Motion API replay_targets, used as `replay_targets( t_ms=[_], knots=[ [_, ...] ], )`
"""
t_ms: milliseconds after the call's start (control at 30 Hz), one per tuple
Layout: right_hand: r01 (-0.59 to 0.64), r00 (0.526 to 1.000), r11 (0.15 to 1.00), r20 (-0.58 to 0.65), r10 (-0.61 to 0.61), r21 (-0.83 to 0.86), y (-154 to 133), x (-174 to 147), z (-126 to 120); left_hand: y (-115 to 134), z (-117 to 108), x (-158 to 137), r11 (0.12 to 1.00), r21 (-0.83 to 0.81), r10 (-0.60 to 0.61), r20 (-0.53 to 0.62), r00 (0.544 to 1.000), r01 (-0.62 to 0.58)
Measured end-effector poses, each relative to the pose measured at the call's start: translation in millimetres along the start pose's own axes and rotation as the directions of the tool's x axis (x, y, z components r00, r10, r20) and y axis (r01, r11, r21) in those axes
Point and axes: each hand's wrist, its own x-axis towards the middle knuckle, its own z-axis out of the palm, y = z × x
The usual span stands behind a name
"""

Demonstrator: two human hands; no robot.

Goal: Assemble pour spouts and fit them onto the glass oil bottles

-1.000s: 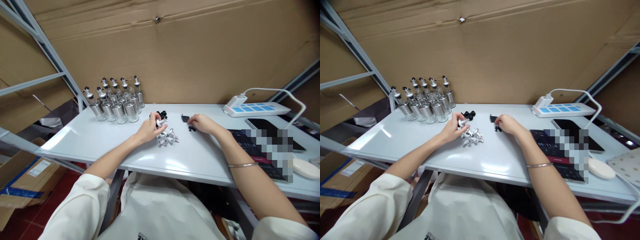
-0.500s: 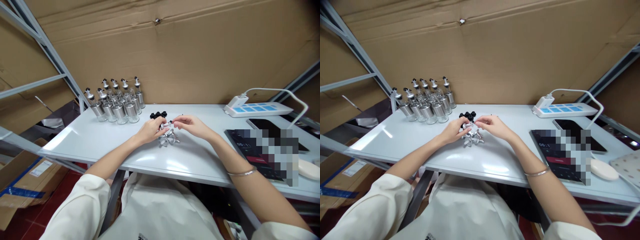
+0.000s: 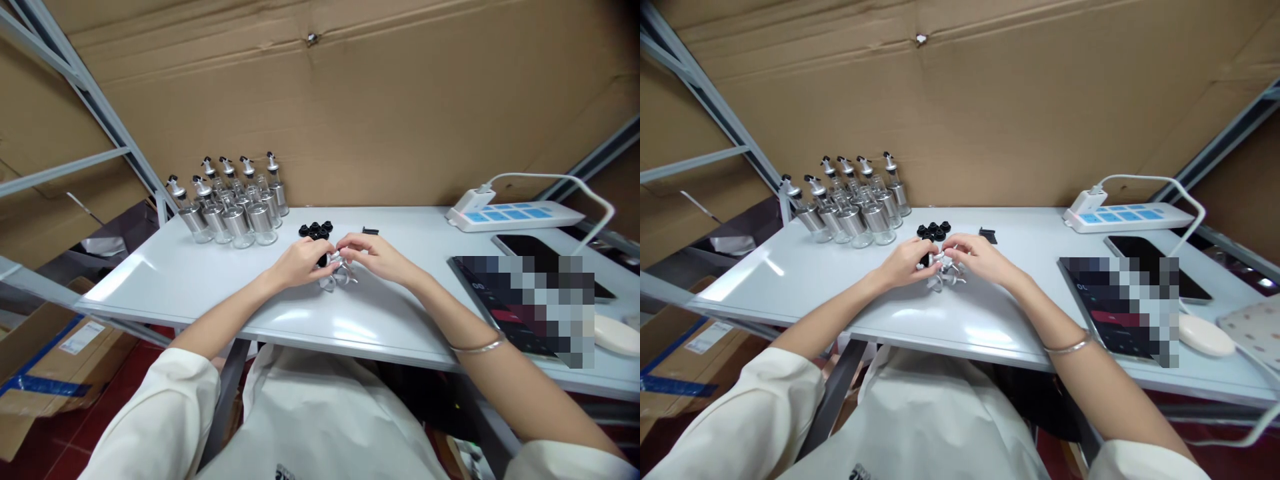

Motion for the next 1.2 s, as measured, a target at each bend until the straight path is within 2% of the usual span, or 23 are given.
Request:
replay_targets(
  t_ms=[67,133,367,633,733,900,1067,1133,1200],
  knots=[
    [0.028,0.999,0.992,0.024,-0.026,-0.119,-1.3,-0.1,-0.1,-1.4,2.1,-0.4,1.0,-0.008,0.011,0.003,1.0,-0.011],
    [0.04,0.998,0.988,0.058,-0.031,-0.15,-3.0,-0.3,-0.7,-2.9,3.8,-0.7,1.0,-0.009,0.002,0.025,1.0,-0.001],
    [0.001,0.992,0.997,0.124,0.007,-0.071,-6.7,-2.2,-1.1,-5.0,5.3,-1.3,1.0,0.001,0.013,0.113,0.994,-0.013],
    [-0.094,0.99,0.995,0.11,0.092,0.014,-11.7,-3.2,2.8,-4.3,1.8,0.1,0.996,0.081,0.036,0.045,0.998,-0.04],
    [-0.098,0.993,0.993,0.065,0.094,0.063,-13.4,-2.6,5.7,-1.7,-0.2,1.3,0.995,0.095,0.026,-0.002,1.0,-0.026],
    [-0.041,0.998,0.991,-0.038,0.046,0.126,-14.9,0.3,12.3,5.9,-4.0,5.0,0.991,0.108,-0.067,-0.062,0.996,0.073],
    [0.003,0.993,0.995,-0.12,0.01,0.103,-14.7,2.3,9.0,4.5,-3.1,4.2,0.99,0.044,-0.128,-0.11,0.986,0.133],
    [0.018,0.981,0.989,-0.193,0.011,0.15,-13.0,1.9,0.4,-1.4,-3.4,1.6,0.981,-0.015,-0.193,-0.135,0.972,0.193],
    [0.047,0.945,0.97,-0.327,0.035,0.239,-10.1,0.9,-11.5,-8.6,-4.4,-0.9,0.957,-0.065,-0.29,-0.182,0.94,0.283]
  ],
)
